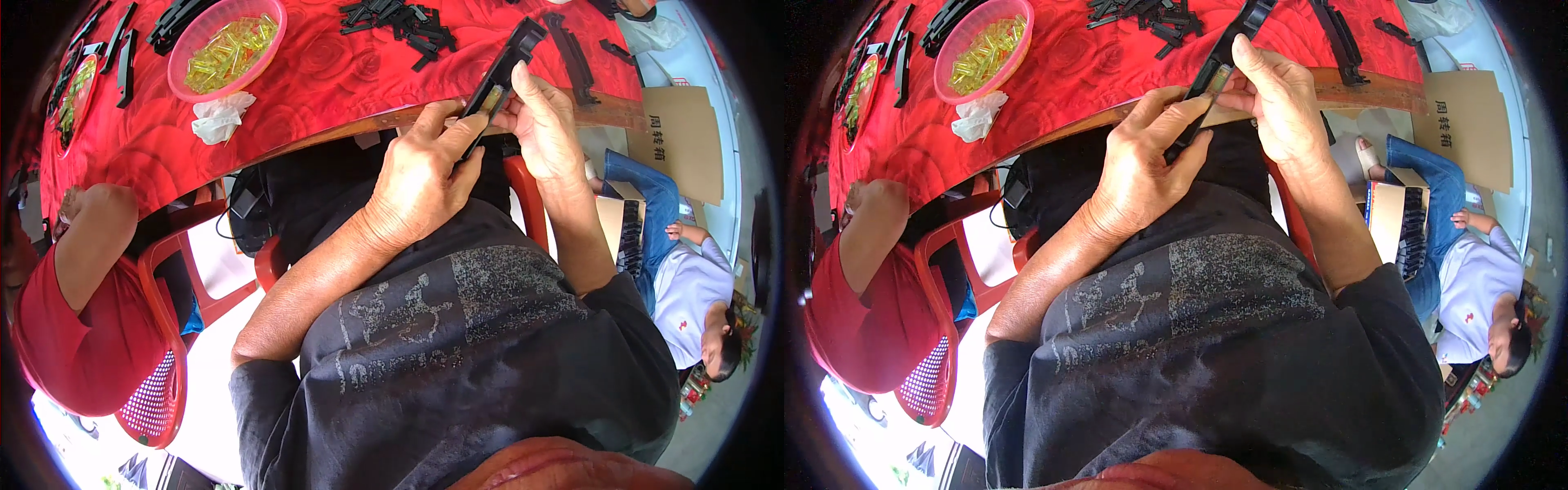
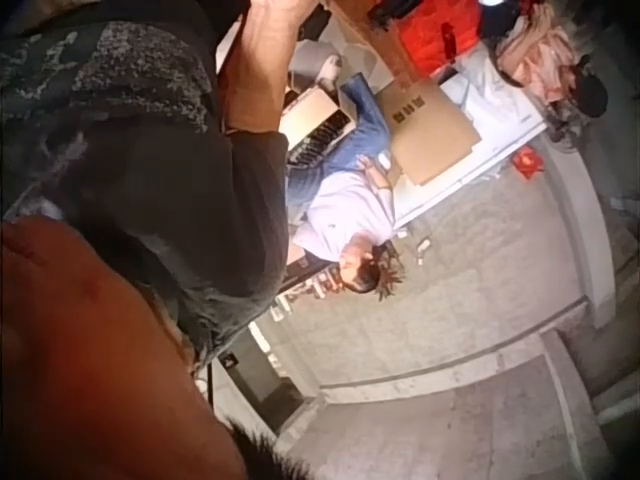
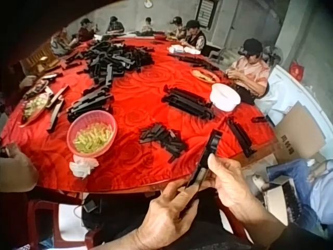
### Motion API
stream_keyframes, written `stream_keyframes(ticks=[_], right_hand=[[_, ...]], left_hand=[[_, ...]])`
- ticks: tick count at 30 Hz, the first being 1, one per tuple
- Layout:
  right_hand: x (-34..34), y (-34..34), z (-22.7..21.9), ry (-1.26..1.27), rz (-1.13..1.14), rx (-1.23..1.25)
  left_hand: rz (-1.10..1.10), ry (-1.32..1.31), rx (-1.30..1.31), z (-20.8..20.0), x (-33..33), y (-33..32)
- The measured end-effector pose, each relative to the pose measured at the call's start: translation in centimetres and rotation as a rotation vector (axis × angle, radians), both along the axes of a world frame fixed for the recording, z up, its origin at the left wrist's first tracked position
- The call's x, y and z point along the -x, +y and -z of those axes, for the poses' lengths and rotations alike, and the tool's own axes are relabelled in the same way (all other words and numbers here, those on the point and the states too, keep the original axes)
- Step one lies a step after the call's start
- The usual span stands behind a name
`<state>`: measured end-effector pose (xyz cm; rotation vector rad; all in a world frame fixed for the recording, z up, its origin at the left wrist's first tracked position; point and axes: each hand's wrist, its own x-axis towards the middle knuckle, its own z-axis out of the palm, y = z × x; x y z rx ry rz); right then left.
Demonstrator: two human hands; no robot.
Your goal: The person assembles spirit levels by inserting vials into plastic housings and pressing components together by hand.
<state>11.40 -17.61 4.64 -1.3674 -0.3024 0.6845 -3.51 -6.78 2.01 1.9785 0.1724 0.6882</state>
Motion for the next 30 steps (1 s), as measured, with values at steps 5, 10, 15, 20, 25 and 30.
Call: stream_keyframes(ticks=[5,10,15,20,25,30], right_hand=[[-0.18,-0.23,-0.18,-0.06,-0.015,0.014],[-0.24,-0.19,-0.42,-0.103,-0.016,0.036],[-0.17,-0.13,-0.2,-0.103,-0.015,0.027],[-0.15,-0.33,-0.2,-0.094,-0.007,0.049],[-0.12,-0.03,-0.18,-0.097,0.015,0.057],[-0.34,0.18,-0.05,-0.139,0.015,0.066]], left_hand=[[0.014,-0.055,0.051,-0.35,0.09,-0.04],[0.015,-0.07,0.014,-0.11,0.14,-0.1],[0.038,-0.082,0.022,0.22,0.06,-0.03],[0.047,-0.108,-0.02,0.14,-0.01,0.05],[0.032,-0.071,-0.002,0.25,-0.06,-0.01],[0.027,-0.041,0.024,0.31,-0.28,0.1]])
